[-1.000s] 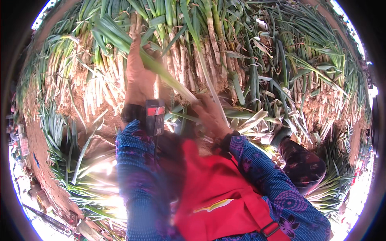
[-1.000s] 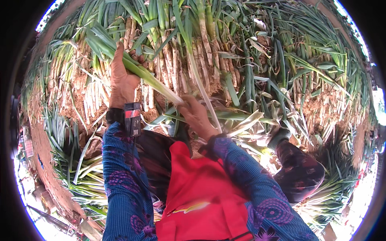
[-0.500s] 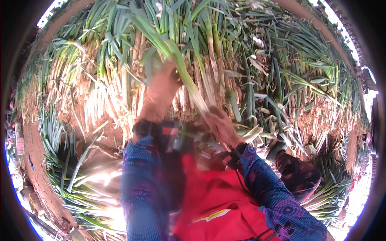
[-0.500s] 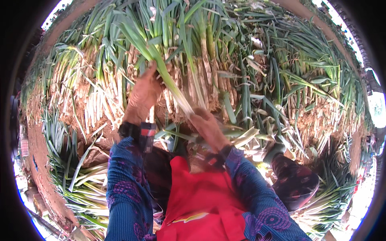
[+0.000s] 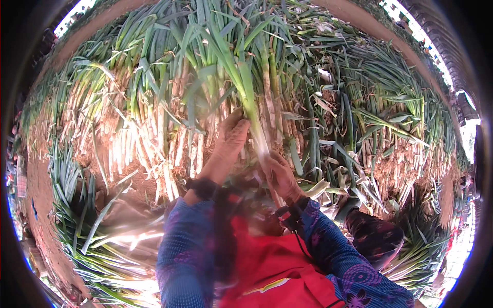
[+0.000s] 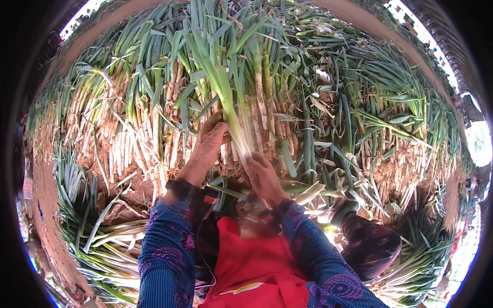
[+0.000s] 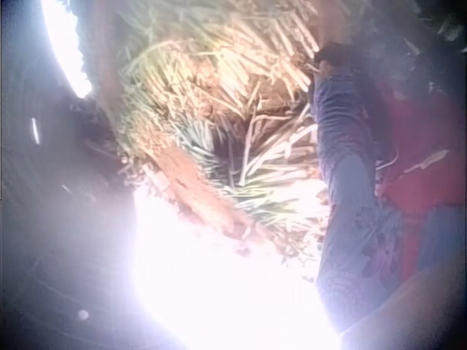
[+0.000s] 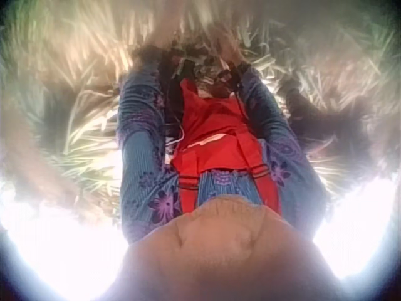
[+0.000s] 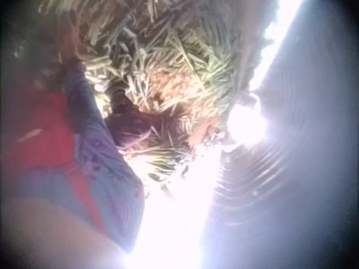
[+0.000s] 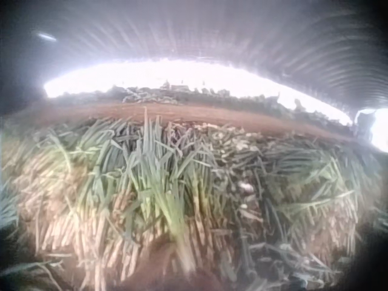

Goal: The person peels the outer layers from leeks by hand, one at a time, while sitting amidst a large pile of the vegetables. Each leek is picked up, stripped of its dirty skin, and then placed back onto the ground.

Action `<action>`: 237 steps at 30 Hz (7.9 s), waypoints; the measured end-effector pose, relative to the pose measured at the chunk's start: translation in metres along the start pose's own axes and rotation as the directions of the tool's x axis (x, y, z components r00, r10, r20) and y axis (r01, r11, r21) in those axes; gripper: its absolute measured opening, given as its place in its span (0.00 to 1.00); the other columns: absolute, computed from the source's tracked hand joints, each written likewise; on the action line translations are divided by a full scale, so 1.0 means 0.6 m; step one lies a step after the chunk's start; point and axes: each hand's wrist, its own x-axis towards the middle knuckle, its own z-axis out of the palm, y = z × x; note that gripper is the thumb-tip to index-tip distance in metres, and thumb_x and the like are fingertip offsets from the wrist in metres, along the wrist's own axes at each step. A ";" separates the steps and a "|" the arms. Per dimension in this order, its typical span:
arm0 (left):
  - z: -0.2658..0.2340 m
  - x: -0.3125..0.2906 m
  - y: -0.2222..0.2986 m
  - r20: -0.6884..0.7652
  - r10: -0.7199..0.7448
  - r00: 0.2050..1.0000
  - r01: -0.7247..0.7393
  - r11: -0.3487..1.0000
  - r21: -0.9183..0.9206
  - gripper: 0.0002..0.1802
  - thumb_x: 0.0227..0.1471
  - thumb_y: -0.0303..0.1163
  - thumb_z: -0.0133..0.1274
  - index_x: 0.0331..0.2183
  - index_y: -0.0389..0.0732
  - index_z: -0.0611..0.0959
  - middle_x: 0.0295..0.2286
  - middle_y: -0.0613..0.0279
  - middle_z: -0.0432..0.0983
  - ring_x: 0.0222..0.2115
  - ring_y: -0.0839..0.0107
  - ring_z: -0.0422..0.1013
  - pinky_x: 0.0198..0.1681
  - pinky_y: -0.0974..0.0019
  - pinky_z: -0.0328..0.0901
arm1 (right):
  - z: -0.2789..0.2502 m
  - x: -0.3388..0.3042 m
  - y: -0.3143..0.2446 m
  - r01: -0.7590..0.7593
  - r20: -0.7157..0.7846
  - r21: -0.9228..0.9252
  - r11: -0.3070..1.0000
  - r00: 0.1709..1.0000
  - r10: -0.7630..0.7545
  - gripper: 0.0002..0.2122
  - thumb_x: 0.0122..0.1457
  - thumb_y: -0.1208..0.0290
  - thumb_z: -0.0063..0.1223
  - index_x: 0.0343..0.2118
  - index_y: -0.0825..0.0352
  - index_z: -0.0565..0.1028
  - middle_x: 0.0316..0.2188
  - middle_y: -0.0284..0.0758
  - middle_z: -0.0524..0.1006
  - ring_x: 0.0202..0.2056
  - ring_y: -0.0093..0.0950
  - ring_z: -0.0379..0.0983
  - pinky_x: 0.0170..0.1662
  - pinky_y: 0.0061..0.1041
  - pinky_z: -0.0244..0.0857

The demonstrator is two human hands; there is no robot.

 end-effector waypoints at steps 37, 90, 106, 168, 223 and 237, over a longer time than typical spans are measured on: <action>0.032 -0.009 0.023 -0.113 0.099 0.989 -0.047 0.920 0.390 0.12 0.50 0.36 0.57 0.31 0.37 0.83 0.23 0.65 0.77 0.25 0.79 0.68 0.29 0.73 0.62 | 0.024 0.000 -0.025 -0.048 -0.187 -0.197 0.979 0.982 0.011 0.14 0.61 0.62 0.45 0.38 0.70 0.74 0.25 0.27 0.72 0.25 0.15 0.66 0.26 0.16 0.59; -0.059 0.029 0.061 -0.441 -0.079 0.894 -0.143 0.882 -0.448 0.18 0.62 0.47 0.38 0.30 0.43 0.70 0.18 0.66 0.64 0.15 0.75 0.58 0.20 0.70 0.57 | -0.045 -0.123 -0.049 0.097 -0.250 0.437 0.894 0.968 0.017 0.07 0.60 0.69 0.48 0.38 0.64 0.69 0.26 0.28 0.68 0.29 0.23 0.66 0.37 0.27 0.64; -0.211 0.068 -0.025 -0.522 -0.405 0.751 -0.024 0.774 -0.633 0.14 0.62 0.42 0.37 0.31 0.42 0.65 0.20 0.62 0.60 0.16 0.72 0.58 0.17 0.69 0.58 | -0.004 -0.331 -0.240 0.149 -0.097 0.615 0.774 0.989 -0.114 0.07 0.64 0.71 0.37 0.37 0.67 0.66 0.20 0.26 0.58 0.19 0.18 0.57 0.24 0.22 0.57; 0.288 -0.169 -0.069 0.196 -0.324 0.926 0.357 0.576 -0.735 0.23 0.58 0.47 0.43 0.46 0.38 0.70 0.41 0.50 0.73 0.42 0.54 0.71 0.45 0.49 0.65 | -0.180 -0.418 -0.170 -0.340 -0.185 -0.680 0.650 0.937 0.297 0.16 0.60 0.64 0.48 0.48 0.67 0.70 0.23 0.28 0.73 0.24 0.17 0.68 0.26 0.20 0.64; -0.238 -0.499 0.134 -0.602 0.237 0.762 0.018 0.922 0.386 0.16 0.52 0.28 0.54 0.44 0.37 0.77 0.35 0.56 0.76 0.34 0.68 0.73 0.38 0.67 0.69 | -0.147 -0.217 -0.104 -0.299 -0.138 -0.838 0.456 0.925 0.354 0.08 0.58 0.67 0.47 0.34 0.66 0.74 0.22 0.27 0.73 0.22 0.18 0.68 0.25 0.18 0.61; -0.007 -0.095 0.165 -0.557 0.096 0.825 -0.290 0.918 -0.272 0.15 0.52 0.28 0.51 0.44 0.39 0.72 0.36 0.57 0.76 0.35 0.63 0.76 0.35 0.65 0.69 | -0.154 -0.156 0.012 -0.302 -0.143 -0.756 0.581 0.942 0.304 0.14 0.56 0.63 0.49 0.38 0.70 0.74 0.26 0.33 0.74 0.27 0.21 0.71 0.29 0.22 0.66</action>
